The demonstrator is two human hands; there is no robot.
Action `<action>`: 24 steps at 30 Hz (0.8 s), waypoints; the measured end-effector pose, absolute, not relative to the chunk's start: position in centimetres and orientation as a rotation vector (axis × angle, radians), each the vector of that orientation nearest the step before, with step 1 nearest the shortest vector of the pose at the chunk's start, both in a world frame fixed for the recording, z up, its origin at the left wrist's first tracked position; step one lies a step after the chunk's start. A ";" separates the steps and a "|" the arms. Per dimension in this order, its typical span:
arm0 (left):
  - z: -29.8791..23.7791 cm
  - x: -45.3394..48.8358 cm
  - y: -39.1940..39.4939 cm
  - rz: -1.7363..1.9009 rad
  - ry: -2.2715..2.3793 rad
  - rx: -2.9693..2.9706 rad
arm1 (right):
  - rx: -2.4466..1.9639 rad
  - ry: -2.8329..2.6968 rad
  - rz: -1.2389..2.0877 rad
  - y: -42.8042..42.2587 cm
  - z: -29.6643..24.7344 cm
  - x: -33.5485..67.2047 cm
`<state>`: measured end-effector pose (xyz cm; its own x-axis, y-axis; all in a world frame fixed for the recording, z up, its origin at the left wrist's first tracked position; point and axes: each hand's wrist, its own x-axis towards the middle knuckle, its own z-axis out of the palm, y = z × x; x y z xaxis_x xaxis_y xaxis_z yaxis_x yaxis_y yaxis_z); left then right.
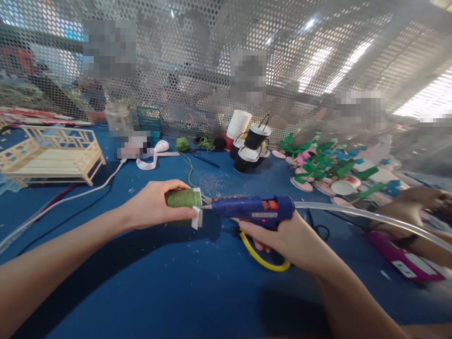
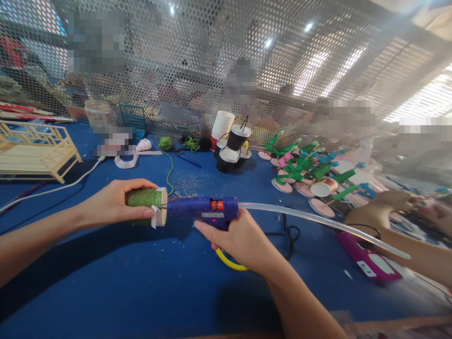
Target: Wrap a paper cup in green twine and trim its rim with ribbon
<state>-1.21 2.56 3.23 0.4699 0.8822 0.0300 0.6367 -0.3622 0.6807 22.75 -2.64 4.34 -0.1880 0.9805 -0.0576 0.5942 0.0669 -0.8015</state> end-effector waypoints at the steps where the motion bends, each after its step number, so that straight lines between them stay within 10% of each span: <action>1: 3.2 -1.2 2.6 0.530 1.256 2.118 | -1.568 -1.835 0.986 -2.7 4.4 22.7; 24: 3.0 -0.9 2.1 0.736 1.178 2.386 | -1.572 -1.759 0.991 -2.5 4.8 22.2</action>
